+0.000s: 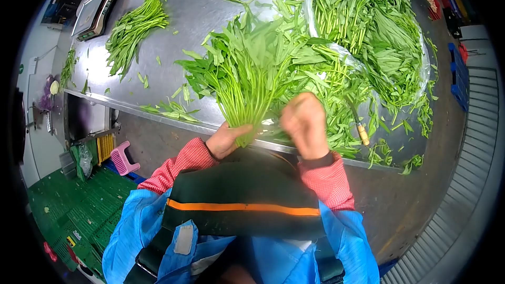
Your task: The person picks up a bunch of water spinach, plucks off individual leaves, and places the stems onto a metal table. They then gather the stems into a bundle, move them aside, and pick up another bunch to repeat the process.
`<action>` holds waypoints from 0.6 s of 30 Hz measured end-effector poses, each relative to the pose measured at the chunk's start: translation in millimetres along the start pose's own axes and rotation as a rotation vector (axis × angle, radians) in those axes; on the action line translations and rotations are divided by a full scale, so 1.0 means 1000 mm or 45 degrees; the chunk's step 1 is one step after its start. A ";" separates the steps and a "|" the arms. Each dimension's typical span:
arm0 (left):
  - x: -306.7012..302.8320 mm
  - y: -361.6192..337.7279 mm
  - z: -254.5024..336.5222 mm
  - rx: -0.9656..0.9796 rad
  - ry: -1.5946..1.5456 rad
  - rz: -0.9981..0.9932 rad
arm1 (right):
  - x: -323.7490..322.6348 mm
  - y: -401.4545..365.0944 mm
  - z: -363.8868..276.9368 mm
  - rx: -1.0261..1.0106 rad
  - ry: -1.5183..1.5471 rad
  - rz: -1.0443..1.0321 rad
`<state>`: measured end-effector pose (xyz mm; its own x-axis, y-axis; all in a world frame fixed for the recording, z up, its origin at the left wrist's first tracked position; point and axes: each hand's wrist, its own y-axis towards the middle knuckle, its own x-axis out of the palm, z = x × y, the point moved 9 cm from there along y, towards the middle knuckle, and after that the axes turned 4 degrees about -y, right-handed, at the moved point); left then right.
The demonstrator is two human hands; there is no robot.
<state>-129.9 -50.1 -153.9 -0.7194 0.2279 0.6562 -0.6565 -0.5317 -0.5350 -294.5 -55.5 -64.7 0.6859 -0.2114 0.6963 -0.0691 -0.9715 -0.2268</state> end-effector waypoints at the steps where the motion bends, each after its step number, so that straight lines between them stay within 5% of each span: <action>1: 0.000 0.000 -0.001 -0.006 0.010 0.020 | -0.012 0.009 -0.015 -0.118 0.313 0.182; 4: -0.001 0.002 -0.001 -0.006 0.129 0.044 | -0.009 0.020 -0.008 -0.123 -1.132 0.313; 7: -0.005 0.000 -0.005 -0.010 0.223 0.065 | 0.035 0.027 0.022 -0.208 -1.927 0.126; 10: -0.004 -0.004 0.000 0.005 0.267 0.118 | 0.045 0.030 0.027 -0.479 -2.223 0.147; 16: -0.015 -0.002 -0.005 0.027 0.285 0.079 | 0.031 0.030 0.050 -0.214 -2.111 -0.073; 18: -0.022 0.003 -0.008 0.069 0.312 0.060 | 0.034 0.022 0.066 0.043 -1.763 -0.325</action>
<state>-117.9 -50.2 -174.2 -0.7867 0.3893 0.4791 -0.6127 -0.5877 -0.5284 -224.7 -77.0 -90.9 0.8252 0.2624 -0.5001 0.1674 -0.9593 -0.2272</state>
